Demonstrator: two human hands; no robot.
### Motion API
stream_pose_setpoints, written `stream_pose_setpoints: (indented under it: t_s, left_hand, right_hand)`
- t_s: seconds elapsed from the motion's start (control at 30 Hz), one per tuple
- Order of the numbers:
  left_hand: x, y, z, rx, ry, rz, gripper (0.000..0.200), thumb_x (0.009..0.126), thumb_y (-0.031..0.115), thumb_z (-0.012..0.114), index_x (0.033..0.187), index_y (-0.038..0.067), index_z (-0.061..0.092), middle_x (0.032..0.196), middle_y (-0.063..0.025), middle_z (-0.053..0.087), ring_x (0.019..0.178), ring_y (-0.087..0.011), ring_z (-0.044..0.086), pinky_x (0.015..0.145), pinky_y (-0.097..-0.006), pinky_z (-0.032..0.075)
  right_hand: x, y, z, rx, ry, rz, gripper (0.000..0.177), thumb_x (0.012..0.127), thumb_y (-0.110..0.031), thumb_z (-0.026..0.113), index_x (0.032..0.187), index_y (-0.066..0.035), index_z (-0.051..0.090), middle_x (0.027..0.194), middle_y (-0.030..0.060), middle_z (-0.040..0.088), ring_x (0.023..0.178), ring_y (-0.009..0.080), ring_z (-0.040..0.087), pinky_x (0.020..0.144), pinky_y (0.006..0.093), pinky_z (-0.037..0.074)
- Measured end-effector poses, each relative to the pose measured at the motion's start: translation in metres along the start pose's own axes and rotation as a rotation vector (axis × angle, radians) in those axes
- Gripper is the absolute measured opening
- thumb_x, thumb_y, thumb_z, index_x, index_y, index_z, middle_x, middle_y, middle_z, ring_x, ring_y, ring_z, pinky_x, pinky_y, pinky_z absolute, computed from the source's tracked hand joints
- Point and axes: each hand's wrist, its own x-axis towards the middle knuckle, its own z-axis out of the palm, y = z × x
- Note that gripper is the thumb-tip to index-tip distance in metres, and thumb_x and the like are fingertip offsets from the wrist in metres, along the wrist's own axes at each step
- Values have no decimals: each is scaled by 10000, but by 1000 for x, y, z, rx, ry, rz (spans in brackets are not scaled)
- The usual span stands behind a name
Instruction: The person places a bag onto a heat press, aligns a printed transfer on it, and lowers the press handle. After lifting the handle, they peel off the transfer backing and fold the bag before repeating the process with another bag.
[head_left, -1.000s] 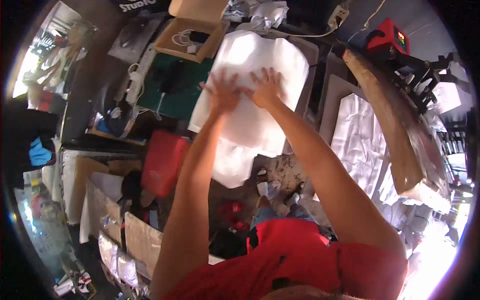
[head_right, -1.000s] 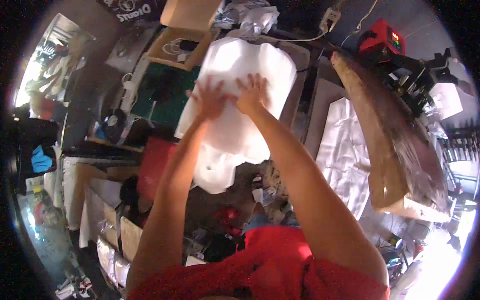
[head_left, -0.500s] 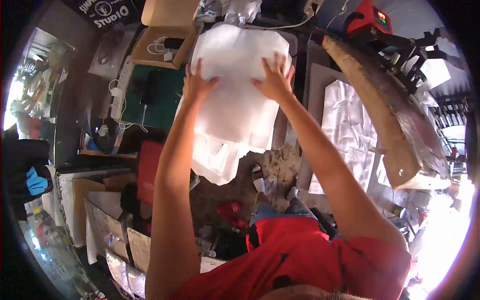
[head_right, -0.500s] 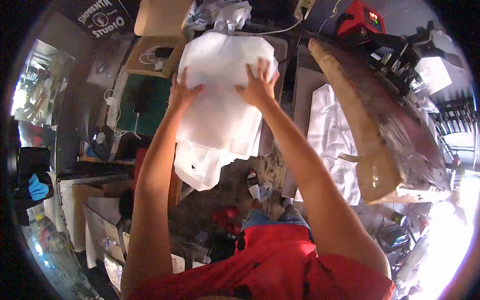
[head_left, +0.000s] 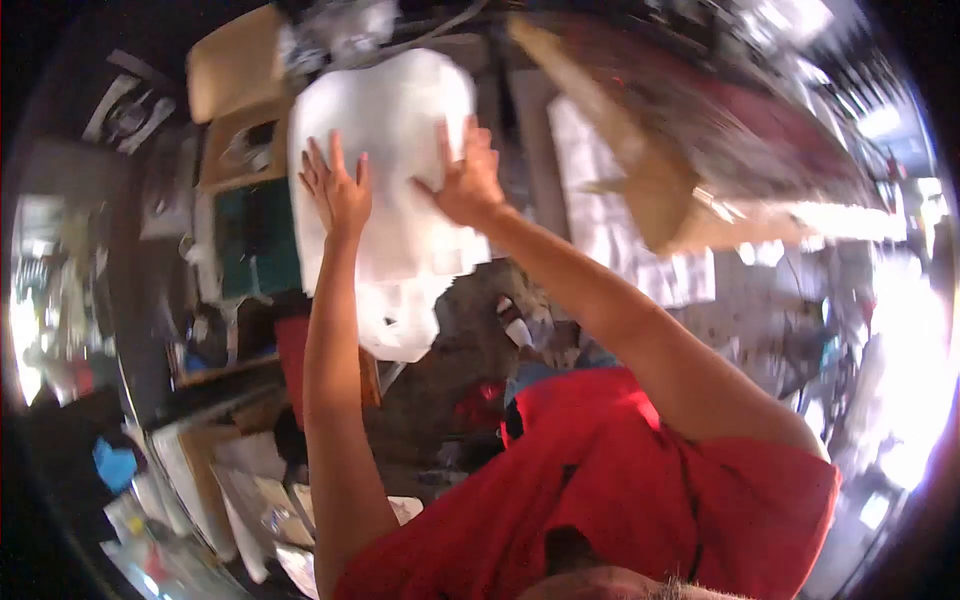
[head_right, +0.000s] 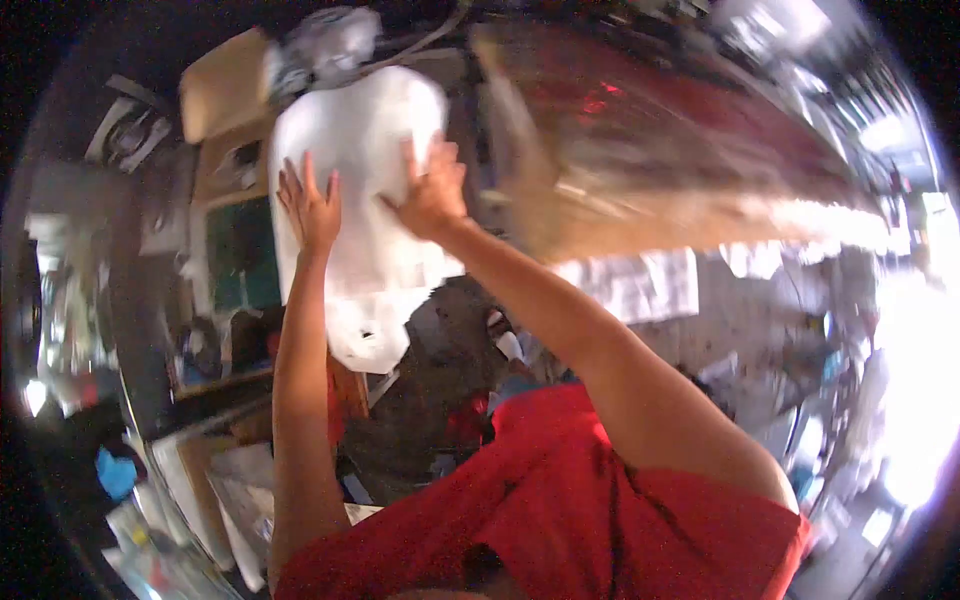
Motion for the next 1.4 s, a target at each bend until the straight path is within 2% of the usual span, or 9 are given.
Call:
stream_pose_setpoints:
  t_s: [0.2,0.37,0.43,0.57,0.63,0.73,0.83,0.9,1.4]
  left_hand:
    - [-29,30,107,155,-539,127,703,1044,602,278,1631,233,164,1664,-198,181,1492,-507,180,1156,-721,45]
    - [-20,-24,139,-206,-497,94,678,1046,535,399,1606,180,257,1605,-228,313,1459,-472,298,1163,-683,180]
    - [-7,5,77,-272,-7,478,643,1039,407,518,1564,99,311,1550,-225,406,1422,-411,383,1154,-584,305]
    - [-71,230,-38,-629,-368,-174,311,984,166,612,1245,1,637,1283,-151,648,1173,-314,590,1024,-408,457]
    - [-109,316,-17,-719,-385,355,281,851,78,705,1125,12,696,1234,-157,670,1151,-291,614,1022,-400,454]
    - [-148,405,1,-326,-685,374,1002,677,354,898,1518,121,405,1627,-157,283,1497,-402,250,1153,-663,258]
    - [-148,436,-1,-140,-902,264,1338,549,431,950,1611,181,176,1692,-130,55,1543,-427,48,1099,-803,167]
    - [-147,440,-1,-91,-939,212,1367,523,432,959,1613,195,168,1693,-129,52,1543,-425,50,1089,-814,174]
    - [-154,463,1,70,-917,105,1373,467,280,999,1591,201,214,1664,-160,131,1499,-480,169,1026,-785,360]
  right_hand:
    - [-149,80,-60,319,-27,-592,533,859,-344,736,1273,-26,629,1490,247,404,1412,431,357,1162,515,352]
    - [-225,252,-116,425,194,-37,102,847,-133,703,941,-96,709,1150,112,673,1160,318,608,996,420,499]
    - [-230,326,-141,403,362,231,126,828,-108,705,950,-77,707,1075,142,684,1094,344,628,980,436,499]
    - [-222,388,-137,253,233,177,215,829,-103,683,1038,-60,708,1165,150,671,1158,345,602,1007,416,487]
    - [-211,376,-109,256,51,-70,399,884,-141,618,1261,-14,626,1391,168,553,1326,353,487,1142,440,388]
    - [-191,362,-91,75,-12,-364,620,955,-208,555,1503,26,382,1586,200,353,1497,368,278,1243,504,194]
    - [-132,368,-106,39,63,-357,585,958,-240,540,1459,44,438,1537,220,415,1466,381,323,1224,513,220]
    - [-107,358,-134,21,-225,-211,507,951,-249,535,1377,25,532,1453,218,507,1419,395,376,1176,526,279]
    - [-40,427,-147,58,27,-255,492,947,-263,540,1353,14,552,1430,215,525,1407,395,387,1165,524,288]
